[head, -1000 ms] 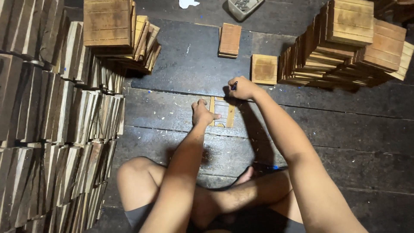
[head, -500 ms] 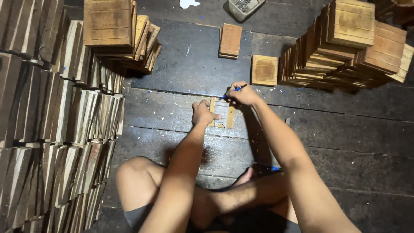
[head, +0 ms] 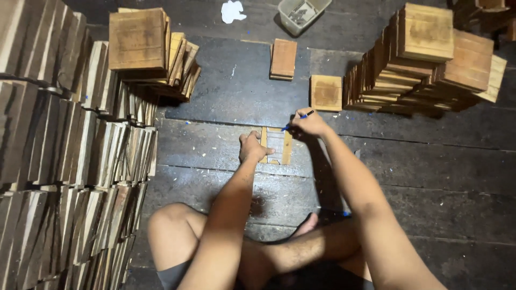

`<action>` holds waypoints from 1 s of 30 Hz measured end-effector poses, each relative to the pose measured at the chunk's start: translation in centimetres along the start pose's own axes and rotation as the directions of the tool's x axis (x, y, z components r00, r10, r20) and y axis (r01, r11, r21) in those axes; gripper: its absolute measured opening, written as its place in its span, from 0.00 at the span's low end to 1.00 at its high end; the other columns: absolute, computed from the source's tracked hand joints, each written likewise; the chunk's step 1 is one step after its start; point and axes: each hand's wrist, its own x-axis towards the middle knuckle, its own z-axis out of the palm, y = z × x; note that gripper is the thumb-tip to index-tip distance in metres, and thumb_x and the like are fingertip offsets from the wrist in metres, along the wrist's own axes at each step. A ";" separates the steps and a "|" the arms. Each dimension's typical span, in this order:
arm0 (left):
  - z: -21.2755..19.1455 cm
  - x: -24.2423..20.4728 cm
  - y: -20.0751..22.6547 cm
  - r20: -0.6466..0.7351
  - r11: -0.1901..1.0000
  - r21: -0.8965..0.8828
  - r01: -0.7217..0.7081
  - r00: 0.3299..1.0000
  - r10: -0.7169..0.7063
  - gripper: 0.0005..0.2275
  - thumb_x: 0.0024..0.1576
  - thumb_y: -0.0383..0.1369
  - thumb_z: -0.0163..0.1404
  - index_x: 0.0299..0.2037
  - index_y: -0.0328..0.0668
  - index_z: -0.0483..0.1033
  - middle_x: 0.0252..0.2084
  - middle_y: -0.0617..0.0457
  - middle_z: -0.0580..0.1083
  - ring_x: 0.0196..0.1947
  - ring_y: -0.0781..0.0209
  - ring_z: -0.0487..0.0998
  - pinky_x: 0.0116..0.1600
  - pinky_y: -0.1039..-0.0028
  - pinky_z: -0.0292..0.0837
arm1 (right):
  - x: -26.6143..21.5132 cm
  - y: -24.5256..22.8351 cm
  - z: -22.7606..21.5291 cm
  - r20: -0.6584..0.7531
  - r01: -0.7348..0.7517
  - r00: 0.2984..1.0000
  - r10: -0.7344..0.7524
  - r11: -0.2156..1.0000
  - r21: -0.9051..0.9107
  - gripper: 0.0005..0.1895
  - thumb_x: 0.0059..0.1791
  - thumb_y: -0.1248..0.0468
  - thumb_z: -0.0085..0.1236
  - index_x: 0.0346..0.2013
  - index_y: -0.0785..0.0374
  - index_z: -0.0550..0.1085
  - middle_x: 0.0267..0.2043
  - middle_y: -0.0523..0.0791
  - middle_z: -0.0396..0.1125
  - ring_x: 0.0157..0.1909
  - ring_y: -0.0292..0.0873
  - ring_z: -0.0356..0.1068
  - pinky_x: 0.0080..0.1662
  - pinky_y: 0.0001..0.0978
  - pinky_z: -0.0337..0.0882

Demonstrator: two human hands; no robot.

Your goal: The person is using a pen to mark lines on small wooden blocks, likely for cutting or assembly reference.

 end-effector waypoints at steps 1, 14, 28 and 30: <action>-0.1 0.0 0.1 -0.002 1.000 -0.002 -0.005 1.000 0.005 0.32 0.41 0.37 0.74 0.55 0.52 0.71 0.61 0.45 0.59 0.62 0.33 0.73 0.64 0.45 0.69 | 2.0 1.4 0.0 -0.004 0.003 1.000 -0.003 1.000 -0.002 0.06 0.40 0.63 0.63 0.25 0.62 0.77 0.21 0.51 0.70 0.28 0.46 0.72 0.35 0.39 0.71; 0.7 0.1 -1.6 0.004 0.996 0.004 -0.090 0.996 0.090 0.36 0.43 0.41 0.72 0.63 0.55 0.67 0.64 0.44 0.57 0.65 0.34 0.70 0.63 0.40 0.68 | 0.0 -0.9 2.3 0.124 0.315 0.949 -0.291 0.830 -0.461 0.13 0.44 0.63 0.59 0.42 0.63 0.79 0.38 0.58 0.75 0.47 0.64 0.76 0.49 0.53 0.74; 4.5 -8.5 0.5 -0.078 0.867 0.443 -0.227 0.954 0.289 0.35 0.51 0.53 0.59 0.70 0.57 0.65 0.74 0.44 0.50 0.70 0.35 0.55 0.69 0.49 0.53 | -27.5 12.3 4.5 -0.470 -0.013 0.872 0.139 0.965 0.261 0.07 0.53 0.60 0.60 0.37 0.60 0.80 0.33 0.51 0.74 0.41 0.44 0.71 0.50 0.42 0.70; 5.9 -7.8 1.1 -0.180 0.915 0.379 -0.137 0.959 0.218 0.40 0.48 0.52 0.63 0.70 0.50 0.59 0.73 0.38 0.50 0.68 0.34 0.56 0.68 0.48 0.52 | -26.2 11.9 4.5 -0.501 0.035 0.859 0.101 0.966 0.255 0.07 0.54 0.61 0.60 0.37 0.62 0.80 0.33 0.53 0.74 0.41 0.45 0.71 0.49 0.42 0.70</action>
